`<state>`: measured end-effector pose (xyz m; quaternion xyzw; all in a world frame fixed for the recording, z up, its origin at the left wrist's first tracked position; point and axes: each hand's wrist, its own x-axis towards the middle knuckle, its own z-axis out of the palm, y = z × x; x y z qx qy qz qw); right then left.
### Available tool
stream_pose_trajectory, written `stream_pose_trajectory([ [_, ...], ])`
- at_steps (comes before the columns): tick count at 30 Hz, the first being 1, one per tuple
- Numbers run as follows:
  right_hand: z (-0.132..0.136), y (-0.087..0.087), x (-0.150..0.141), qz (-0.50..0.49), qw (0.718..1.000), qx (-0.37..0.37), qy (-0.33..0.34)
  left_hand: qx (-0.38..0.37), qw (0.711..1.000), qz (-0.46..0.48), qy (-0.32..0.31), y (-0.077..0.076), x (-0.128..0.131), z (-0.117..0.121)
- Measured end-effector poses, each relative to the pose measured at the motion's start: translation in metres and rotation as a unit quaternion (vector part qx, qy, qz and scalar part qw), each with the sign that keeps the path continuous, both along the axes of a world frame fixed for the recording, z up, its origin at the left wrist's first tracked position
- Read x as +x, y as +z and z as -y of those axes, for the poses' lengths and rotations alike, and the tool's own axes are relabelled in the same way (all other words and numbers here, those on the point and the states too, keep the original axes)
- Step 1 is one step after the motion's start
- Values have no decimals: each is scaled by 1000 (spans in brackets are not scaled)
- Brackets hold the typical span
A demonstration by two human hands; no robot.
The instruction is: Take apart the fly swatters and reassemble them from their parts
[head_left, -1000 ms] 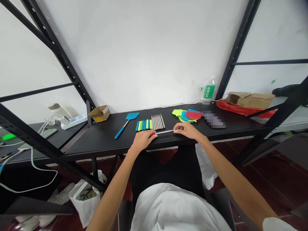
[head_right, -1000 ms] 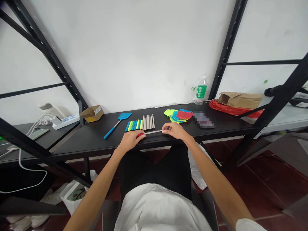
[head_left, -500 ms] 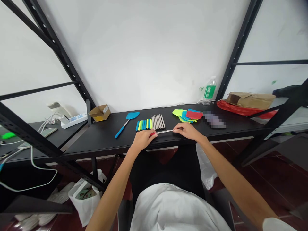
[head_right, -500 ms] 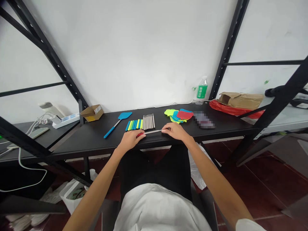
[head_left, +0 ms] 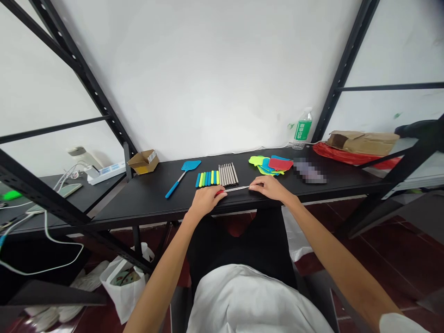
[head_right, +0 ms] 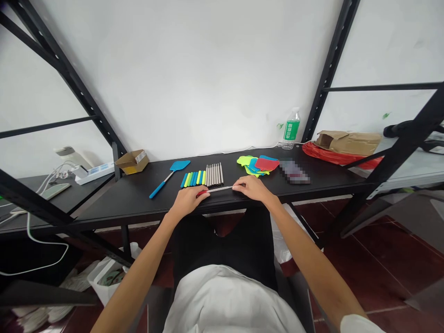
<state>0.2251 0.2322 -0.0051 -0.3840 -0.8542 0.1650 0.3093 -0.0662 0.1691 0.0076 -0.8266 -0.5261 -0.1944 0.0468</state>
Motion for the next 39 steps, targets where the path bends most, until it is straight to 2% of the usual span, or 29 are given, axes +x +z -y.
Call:
stream_pose_trajectory([
  [15, 11, 8, -8, 53, 998, 12, -10, -9, 1000, -4, 7, 2, 1, 1],
  [39, 20, 9, -27, 36, 999, 16, -4, -15, 999, 20, -22, -1, -6, -3],
])
